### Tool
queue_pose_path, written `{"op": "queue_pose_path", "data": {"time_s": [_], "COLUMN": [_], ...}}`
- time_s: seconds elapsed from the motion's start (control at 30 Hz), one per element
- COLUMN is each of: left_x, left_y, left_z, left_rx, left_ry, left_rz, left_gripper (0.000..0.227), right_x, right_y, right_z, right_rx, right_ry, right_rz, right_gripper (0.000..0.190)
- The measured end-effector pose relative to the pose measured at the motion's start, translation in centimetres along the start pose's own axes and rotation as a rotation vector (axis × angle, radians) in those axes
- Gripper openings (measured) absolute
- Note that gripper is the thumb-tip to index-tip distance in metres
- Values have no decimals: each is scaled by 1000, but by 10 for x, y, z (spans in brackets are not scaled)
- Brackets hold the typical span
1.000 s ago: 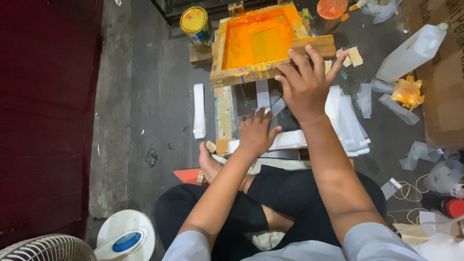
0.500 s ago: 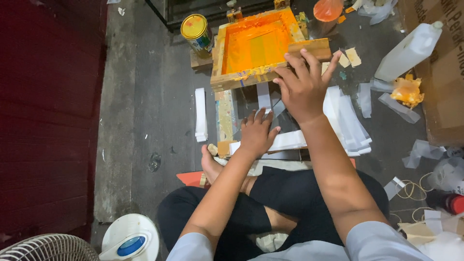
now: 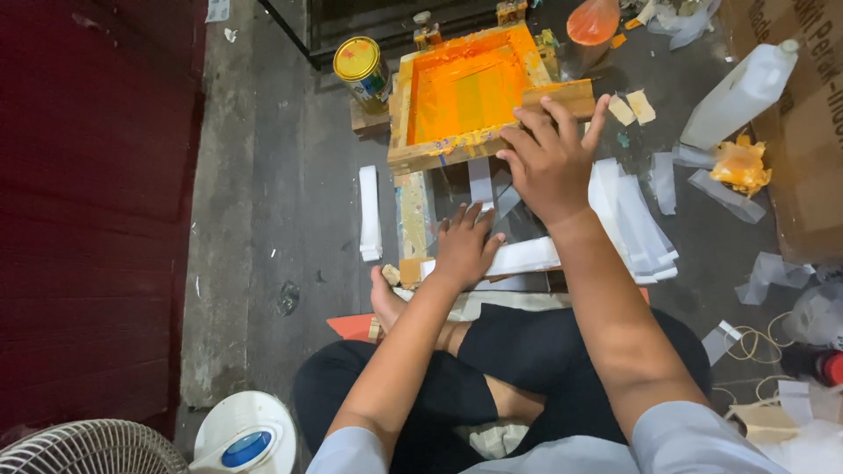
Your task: The person sits on the floor and uses a squeegee to spread orange ink across a screen-printing frame. They then place a white strip under the frame, pull it through to print, and set it aside. This cycle repeats with multiple strips.
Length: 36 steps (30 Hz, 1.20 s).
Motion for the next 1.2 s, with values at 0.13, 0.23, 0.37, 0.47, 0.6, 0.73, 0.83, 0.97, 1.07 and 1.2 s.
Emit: {"op": "queue_pose_path", "data": {"time_s": [0.13,0.23,0.37,0.47,0.6,0.73,0.83,0.97,1.07,1.2], "left_x": [-2,1,2,-2,-9,-30,-41,-43,-29,-20], "left_y": [0,0,-1,-3,-8,-20,-35,-41,-42,-39], "left_z": [0,-3,-7,-8,-23,-68,-126,-136,-126,-123], "left_rx": [-19,-38,-21,-2,76,36,-134,-142,-97,-62], "left_ry": [-1,-7,-50,-143,-274,-323,-507,-749,-782,-853], "left_rz": [-18,-36,0,71,236,446,702,630,464,370], "left_gripper": [56,56,52,47,41,39,40,47,52,54], "right_x": [-1,1,2,3,3,6,6,9,11,30], "right_y": [0,0,-1,-2,-3,-5,-6,-10,-15,-29], "right_z": [0,2,2,3,1,10,13,15,14,20], "right_rx": [2,7,-17,-21,-10,2,13,27,15,-45], "right_ry": [-3,9,15,15,28,38,59,62,62,36], "right_rz": [0,-14,-2,1,-13,-58,-82,-136,-181,-244], "right_gripper": [20,21,20,21,23,28,29,34,35,31]}}
Point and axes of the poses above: each hand's wrist, its own y-axis towards the middle knuckle, its own x-axis out of the palm, z = x × y, the point moved 7 cm from there along y, towards the middle knuckle, and after that the axes turned 5 degrees about -z, right-handed, at the moved point
